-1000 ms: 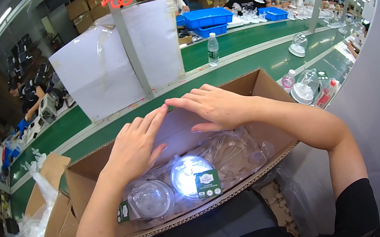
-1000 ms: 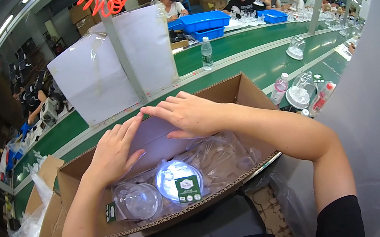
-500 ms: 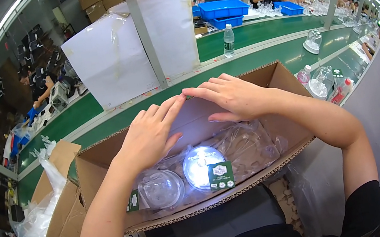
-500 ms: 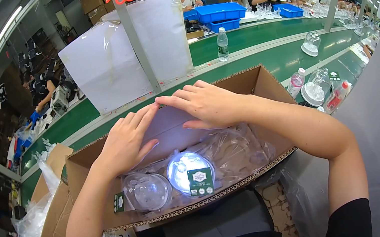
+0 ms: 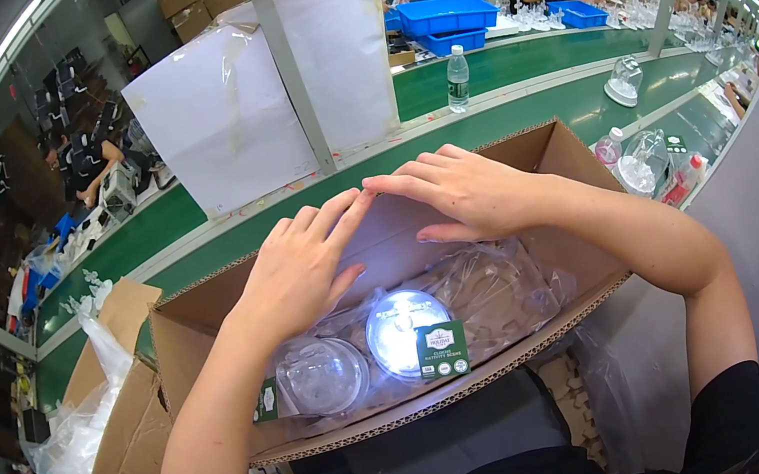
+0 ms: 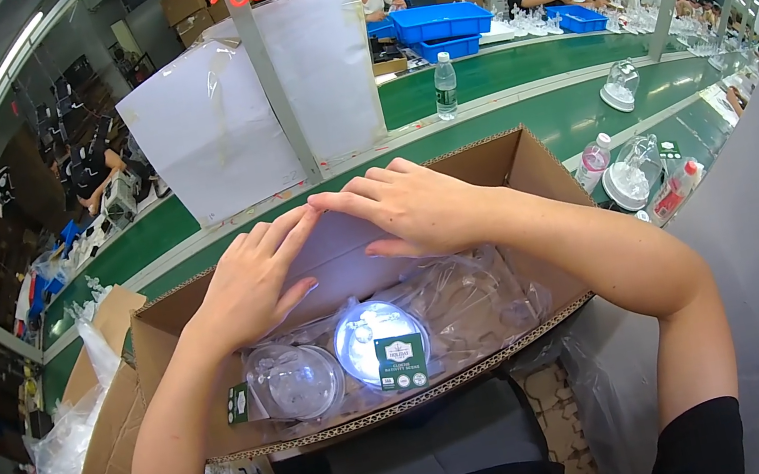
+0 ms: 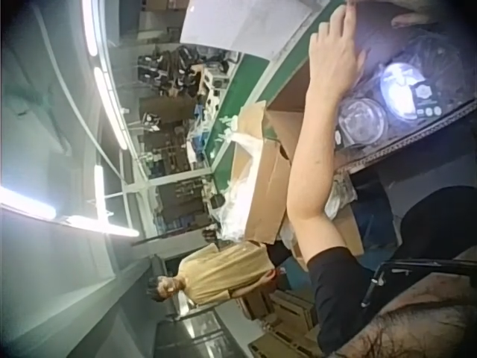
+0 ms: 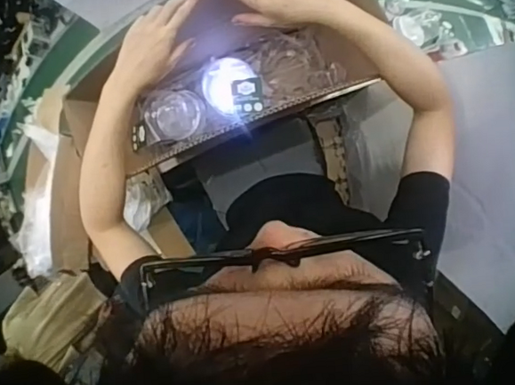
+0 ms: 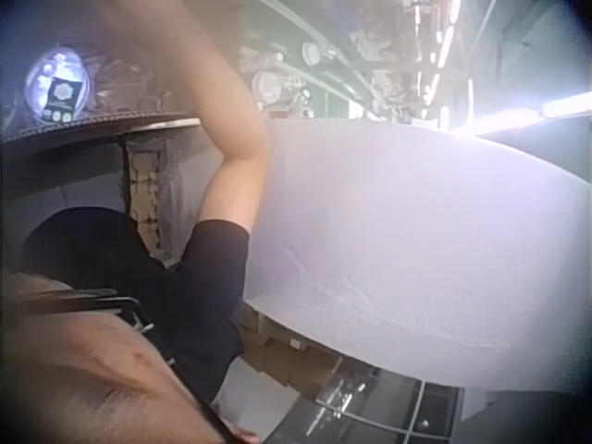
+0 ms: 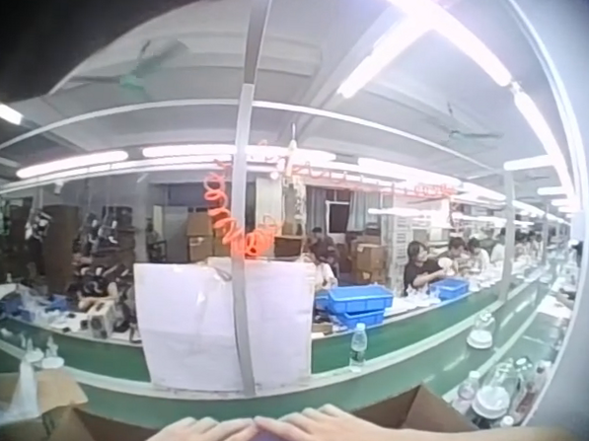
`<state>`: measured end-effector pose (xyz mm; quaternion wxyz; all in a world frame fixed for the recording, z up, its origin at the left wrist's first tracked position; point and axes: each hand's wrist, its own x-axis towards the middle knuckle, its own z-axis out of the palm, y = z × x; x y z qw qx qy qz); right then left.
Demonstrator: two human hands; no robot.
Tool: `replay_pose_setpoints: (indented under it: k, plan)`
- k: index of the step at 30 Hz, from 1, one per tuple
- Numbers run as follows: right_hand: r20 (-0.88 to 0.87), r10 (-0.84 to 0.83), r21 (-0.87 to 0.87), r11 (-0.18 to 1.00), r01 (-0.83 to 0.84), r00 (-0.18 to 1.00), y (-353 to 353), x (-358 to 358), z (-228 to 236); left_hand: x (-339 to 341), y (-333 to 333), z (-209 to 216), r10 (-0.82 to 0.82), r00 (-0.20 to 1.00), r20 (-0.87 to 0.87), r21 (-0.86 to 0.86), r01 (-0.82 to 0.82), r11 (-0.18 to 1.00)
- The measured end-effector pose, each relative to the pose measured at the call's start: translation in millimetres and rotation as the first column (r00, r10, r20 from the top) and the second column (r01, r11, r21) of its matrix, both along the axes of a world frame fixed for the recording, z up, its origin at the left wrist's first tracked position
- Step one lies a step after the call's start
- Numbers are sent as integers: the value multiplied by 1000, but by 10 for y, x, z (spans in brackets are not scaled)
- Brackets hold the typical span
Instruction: Packaging decorative lamps into a large cardboard box on a factory assembly line.
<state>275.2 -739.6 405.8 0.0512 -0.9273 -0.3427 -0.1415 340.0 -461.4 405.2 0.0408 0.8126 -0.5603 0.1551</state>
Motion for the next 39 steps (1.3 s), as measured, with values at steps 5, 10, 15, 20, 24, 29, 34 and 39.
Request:
replay_pose_setpoints:
  k: [5, 10, 15, 20, 24, 29, 34, 39]
  plan:
    - [6, -1, -3, 1000, 1, 1000, 3, -10, 8, -12, -2, 18, 11, 1000, -11, 29, -10, 1000]
    - [3, -10, -9, 1000, 10, 1000, 8, -26, 13, -50, 10, 33, -4, 999, 36, 42, 3, 999]
    - [26, -5, -17, 1000, 6, 1000, 10, -21, -4, -54, 19, 34, 10, 1000, 11, 46, -11, 999]
    - [0, -8, 6, 1000, 8, 1000, -1, -12, -13, -27, 15, 16, 3, 1000, 11, 35, -4, 999]
    - [21, 7, -1, 1000, -7, 1000, -4, -18, 12, -35, 20, 35, -1, 1000, 16, 29, 0, 1000]
    - [39, 3, -9, 1000, -3, 999, -14, 6, -15, -17, 12, 18, -3, 1000, 11, 25, 3, 1000]
    - [45, 7, -5, 1000, -7, 999, -9, -4, -19, -25, 21, 16, -5, 1000, 5, 21, 5, 1000]
    - [42, 3, -4, 1000, -2, 999, 1, -19, -6, -33, 26, 15, -2, 1000, 2, 16, 2, 1000]
